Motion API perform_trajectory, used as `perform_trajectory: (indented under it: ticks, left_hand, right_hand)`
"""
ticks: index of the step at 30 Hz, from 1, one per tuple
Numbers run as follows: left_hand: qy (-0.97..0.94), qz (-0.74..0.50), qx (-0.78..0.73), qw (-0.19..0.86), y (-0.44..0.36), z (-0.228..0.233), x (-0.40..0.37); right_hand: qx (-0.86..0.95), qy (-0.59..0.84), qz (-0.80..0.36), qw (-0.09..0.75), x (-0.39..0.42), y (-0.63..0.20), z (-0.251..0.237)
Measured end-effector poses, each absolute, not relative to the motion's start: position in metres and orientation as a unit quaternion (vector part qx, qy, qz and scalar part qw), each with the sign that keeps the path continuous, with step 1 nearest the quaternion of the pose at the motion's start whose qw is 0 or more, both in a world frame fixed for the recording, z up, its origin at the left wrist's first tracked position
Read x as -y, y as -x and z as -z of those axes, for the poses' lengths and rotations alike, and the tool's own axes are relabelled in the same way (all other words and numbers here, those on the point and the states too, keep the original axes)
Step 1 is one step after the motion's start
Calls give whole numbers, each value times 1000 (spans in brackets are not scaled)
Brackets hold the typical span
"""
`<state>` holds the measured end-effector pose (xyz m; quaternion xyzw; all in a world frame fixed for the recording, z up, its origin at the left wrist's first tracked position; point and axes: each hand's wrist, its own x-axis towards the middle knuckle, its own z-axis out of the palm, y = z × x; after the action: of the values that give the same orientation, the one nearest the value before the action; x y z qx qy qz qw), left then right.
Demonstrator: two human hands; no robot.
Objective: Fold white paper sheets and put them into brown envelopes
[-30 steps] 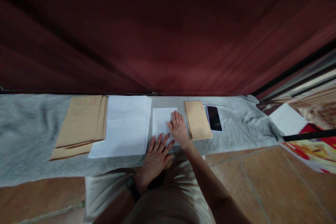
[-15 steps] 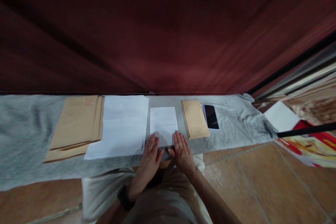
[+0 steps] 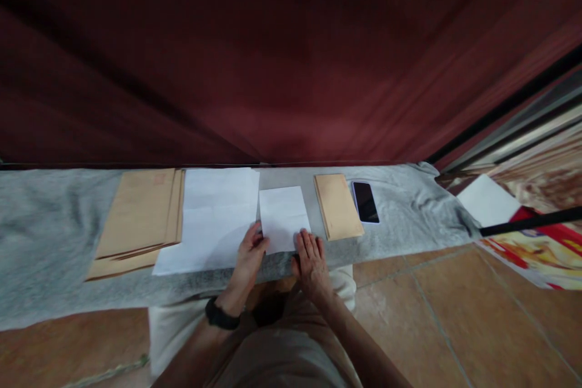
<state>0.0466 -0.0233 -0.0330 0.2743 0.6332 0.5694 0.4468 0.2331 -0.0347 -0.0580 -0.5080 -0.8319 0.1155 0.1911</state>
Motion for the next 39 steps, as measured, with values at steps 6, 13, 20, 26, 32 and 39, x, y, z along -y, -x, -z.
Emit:
perform_trajectory:
  ticks: [6,13,20,26,32,39]
  left_hand:
    - [-282,-584,-580,493,-56,-3,24]
    - [-166,-587,-560,561,-50,2,16]
    - [-213,-559,-578,554,-61,33,-2]
    - [-373,-524,-633,430,-47,40,-16]
    - [-415,-507,-671,348,-40,45,0]
    - [-403,-502,-680,352,-34,50,-4]
  right_hand:
    - [783,495,-245,286,16,-230,32]
    - [427,531,-529,506,-2,-211,11]
    - [225,492,-692,478,23,-191,46]
    - [146,414,-836,328,44,-212,37]
    - [324,443,-789,276,42,-226,17]
    - [781,421,-357,291,-6,-218,22]
